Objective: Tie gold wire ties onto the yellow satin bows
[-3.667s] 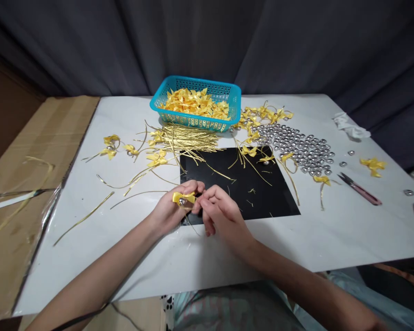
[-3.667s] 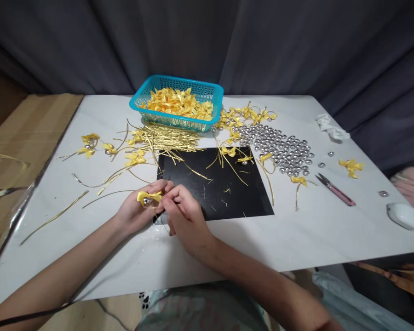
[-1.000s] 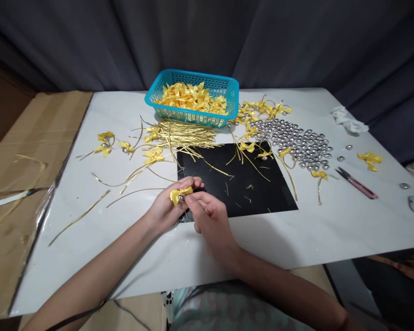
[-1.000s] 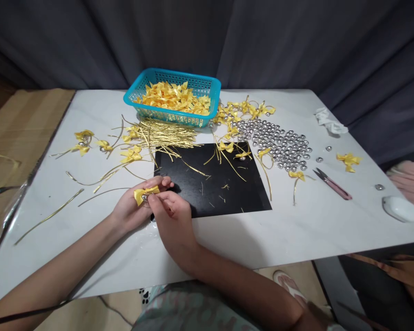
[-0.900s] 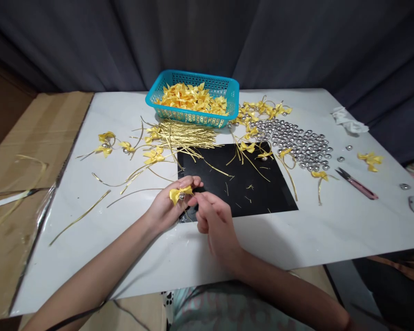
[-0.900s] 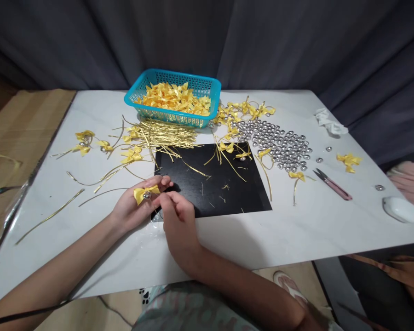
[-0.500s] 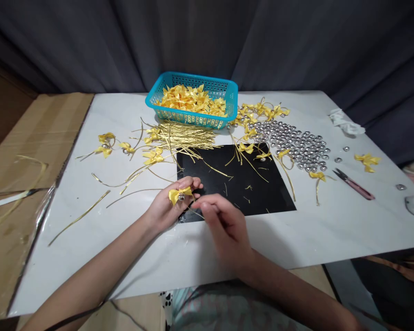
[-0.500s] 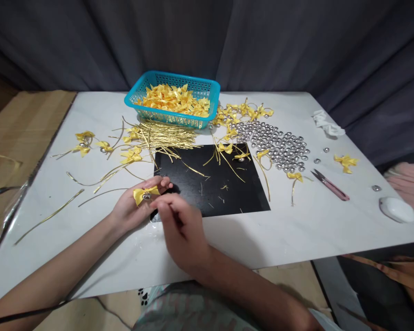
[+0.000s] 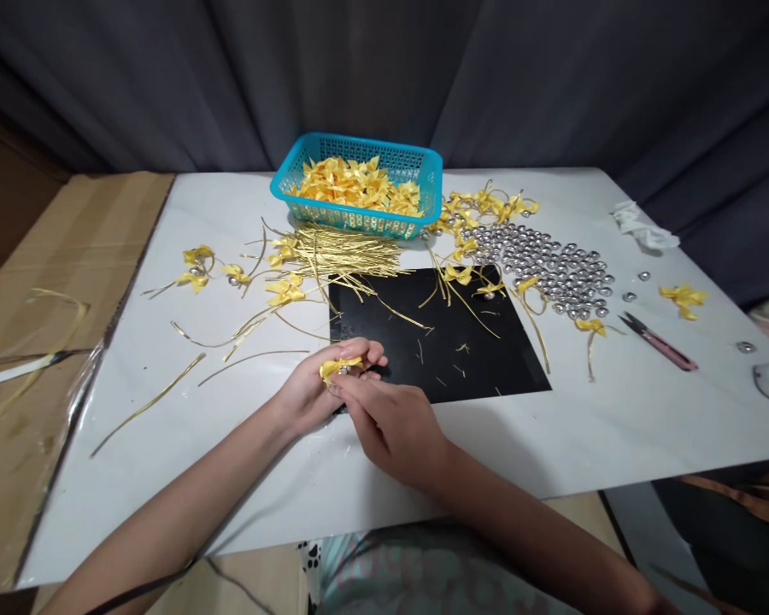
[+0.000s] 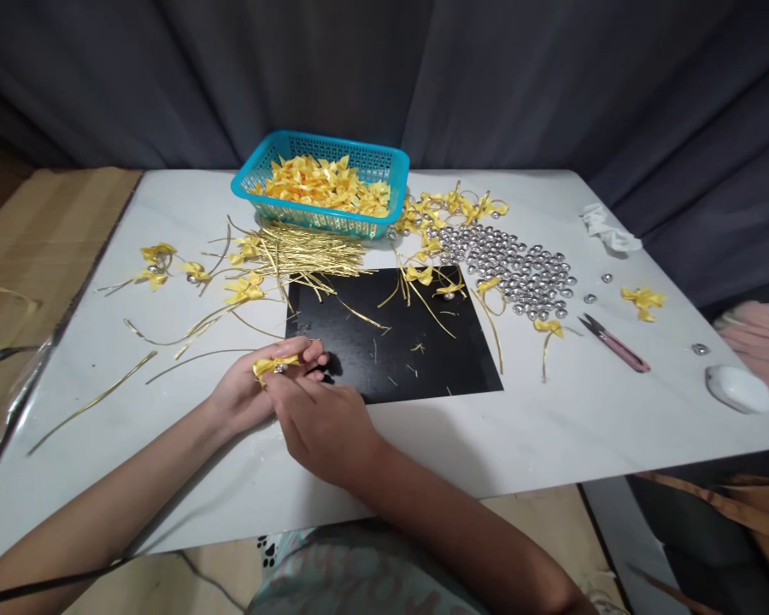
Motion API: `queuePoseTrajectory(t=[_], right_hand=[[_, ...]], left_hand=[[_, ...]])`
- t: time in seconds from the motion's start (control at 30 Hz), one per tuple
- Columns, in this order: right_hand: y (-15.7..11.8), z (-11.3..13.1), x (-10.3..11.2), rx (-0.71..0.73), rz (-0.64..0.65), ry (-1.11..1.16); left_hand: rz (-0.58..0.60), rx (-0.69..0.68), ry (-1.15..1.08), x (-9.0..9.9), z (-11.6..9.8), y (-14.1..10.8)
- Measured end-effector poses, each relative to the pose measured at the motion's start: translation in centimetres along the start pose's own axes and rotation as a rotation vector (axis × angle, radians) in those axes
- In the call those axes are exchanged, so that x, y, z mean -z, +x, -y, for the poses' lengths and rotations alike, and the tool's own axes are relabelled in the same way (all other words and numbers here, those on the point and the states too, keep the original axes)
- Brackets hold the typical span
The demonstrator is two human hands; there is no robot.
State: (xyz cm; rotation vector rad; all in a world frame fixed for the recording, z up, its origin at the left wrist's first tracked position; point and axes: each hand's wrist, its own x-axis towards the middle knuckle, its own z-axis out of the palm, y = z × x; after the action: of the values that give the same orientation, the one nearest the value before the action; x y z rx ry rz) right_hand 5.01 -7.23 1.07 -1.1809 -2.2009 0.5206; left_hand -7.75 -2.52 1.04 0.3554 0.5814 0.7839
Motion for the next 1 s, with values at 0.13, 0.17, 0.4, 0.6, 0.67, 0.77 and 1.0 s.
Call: queuePoseTrajectory(t=[0.13, 0.17, 0.4, 0.6, 0.67, 0.77, 1.0], right_hand=[[0.1, 0.3, 0.9, -0.003, -0.058, 0.141], [0.0, 0.4, 1.5, -0.036, -0.103, 0.213], [0.5, -0.6, 9.4, -0.36, -0.723, 0.523], [0.7, -1.4, 13.4, -0.29, -0.967, 0.484], [0.6, -1.3, 13.3, -0.289, -0.925, 0.484], [0.6, -0.6, 12.8, -0.291, -0.859, 0.508], [-0.6, 0.6, 13.6, -0.433, -0.691, 0.485]], left_hand=[[-0.008, 0.024, -0.012, 0.0, -0.1, 0.1], [-0.014, 0.018, -0.014, 0.0, -0.2, 0.2], [-0.324, -0.253, 0.086, 0.4, -0.3, 0.7], [-0.396, -0.386, 0.154, -0.1, 0.0, 0.6], [-0.402, -0.387, 0.197, -0.3, 0.1, 0.5], [-0.423, -0.364, 0.246, -0.3, 0.1, 0.5], [-0.468, -0.382, 0.37, 0.2, 0.2, 0.9]])
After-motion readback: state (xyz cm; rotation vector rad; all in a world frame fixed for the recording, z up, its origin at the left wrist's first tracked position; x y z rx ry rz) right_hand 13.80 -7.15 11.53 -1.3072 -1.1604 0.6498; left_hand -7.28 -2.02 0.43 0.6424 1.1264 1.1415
